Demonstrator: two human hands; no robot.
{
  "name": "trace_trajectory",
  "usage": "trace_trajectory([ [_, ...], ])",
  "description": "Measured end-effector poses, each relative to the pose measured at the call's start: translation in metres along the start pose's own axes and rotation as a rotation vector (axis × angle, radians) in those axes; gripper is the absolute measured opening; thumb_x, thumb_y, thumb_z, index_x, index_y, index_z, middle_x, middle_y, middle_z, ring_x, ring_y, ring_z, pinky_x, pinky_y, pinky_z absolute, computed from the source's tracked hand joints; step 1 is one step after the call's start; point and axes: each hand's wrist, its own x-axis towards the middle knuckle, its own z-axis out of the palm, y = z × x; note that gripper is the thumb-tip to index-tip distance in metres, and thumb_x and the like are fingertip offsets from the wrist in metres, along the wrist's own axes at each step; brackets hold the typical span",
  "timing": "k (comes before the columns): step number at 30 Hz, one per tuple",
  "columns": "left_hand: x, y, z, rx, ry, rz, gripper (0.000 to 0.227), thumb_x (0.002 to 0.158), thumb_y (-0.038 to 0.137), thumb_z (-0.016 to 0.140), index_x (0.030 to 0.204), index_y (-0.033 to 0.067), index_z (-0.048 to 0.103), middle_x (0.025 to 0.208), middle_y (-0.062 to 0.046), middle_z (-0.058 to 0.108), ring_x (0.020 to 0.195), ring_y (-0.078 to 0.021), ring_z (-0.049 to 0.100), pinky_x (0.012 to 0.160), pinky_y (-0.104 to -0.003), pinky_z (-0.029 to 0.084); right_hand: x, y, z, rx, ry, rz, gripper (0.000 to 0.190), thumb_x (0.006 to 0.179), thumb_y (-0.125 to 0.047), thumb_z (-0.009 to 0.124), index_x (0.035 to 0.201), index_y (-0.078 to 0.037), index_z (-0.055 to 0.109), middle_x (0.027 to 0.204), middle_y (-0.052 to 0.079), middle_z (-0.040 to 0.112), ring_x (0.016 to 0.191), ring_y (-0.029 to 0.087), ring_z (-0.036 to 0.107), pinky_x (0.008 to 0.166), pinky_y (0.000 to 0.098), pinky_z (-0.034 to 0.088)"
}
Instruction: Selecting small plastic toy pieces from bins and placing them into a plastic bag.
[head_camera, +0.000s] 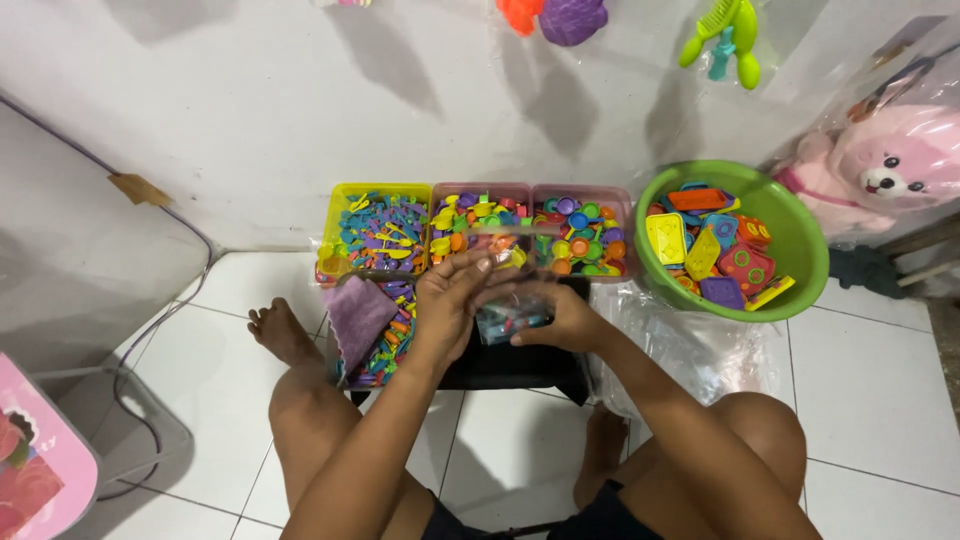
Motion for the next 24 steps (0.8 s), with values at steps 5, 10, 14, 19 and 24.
trace_trajectory([
  [5, 0.005, 0.015, -0.003, 0.022, -0.057, 0.041, 0.029, 0.091, 0.006, 0.072, 0.118, -0.0054, 0.066, 0.116, -0.027, 0.072, 0.106, -0.041, 0.071, 0.093, -0.052, 0.06, 0.0, 0.026, 0.006, 0.03, 0.024, 0.141, 0.034, 0.073, -0.007, 0.093, 0.104, 0.0, 0.079, 0.098, 0.014, 0.08, 0.094, 0.021, 0.075, 0.089, 0.037, 0.06],
  [10, 0.001, 0.014, -0.014, 0.356, -0.177, 0.02, 0.059, 0.087, 0.01, 0.078, 0.14, -0.0018, 0.055, 0.132, -0.026, 0.064, 0.119, -0.0373, 0.065, 0.1, -0.048, 0.054, 0.001, -0.003, 0.007, -0.005, 0.119, 0.177, 0.029, 0.077, -0.01, 0.09, 0.104, -0.003, 0.08, 0.098, 0.013, 0.08, 0.093, 0.019, 0.074, 0.09, 0.0342, 0.059],
  [14, -0.001, -0.002, -0.025, 0.592, -0.328, -0.079, 0.07, 0.08, 0.004, 0.084, 0.142, -0.0028, 0.053, 0.132, -0.028, 0.063, 0.117, -0.0369, 0.065, 0.098, -0.05, 0.054, -0.001, -0.026, 0.004, 0.089, 0.249, 0.155, 0.033, 0.075, -0.002, 0.09, 0.105, -0.001, 0.077, 0.097, 0.008, 0.077, 0.087, 0.013, 0.073, 0.086, 0.0301, 0.06],
  [19, 0.0, -0.013, -0.03, 0.628, -0.343, -0.135, 0.049, 0.086, -0.001, 0.072, 0.133, -0.001, 0.061, 0.117, -0.018, 0.072, 0.093, -0.0197, 0.07, 0.079, -0.034, 0.06, -0.003, -0.036, -0.004, 0.115, 0.277, 0.044, 0.024, 0.082, -0.002, 0.084, 0.103, 0.003, 0.075, 0.097, 0.011, 0.075, 0.09, 0.015, 0.071, 0.086, 0.0315, 0.061],
  [24, 0.0, -0.013, -0.028, 0.667, -0.363, -0.166, 0.045, 0.088, 0.0, 0.072, 0.132, 0.0, 0.063, 0.111, -0.017, 0.075, 0.087, -0.0174, 0.072, 0.072, -0.031, 0.061, -0.005, -0.048, -0.002, 0.063, 0.319, -0.013, 0.014, 0.088, -0.007, 0.081, 0.097, 0.003, 0.075, 0.094, 0.01, 0.074, 0.09, 0.014, 0.068, 0.084, 0.0321, 0.061],
])
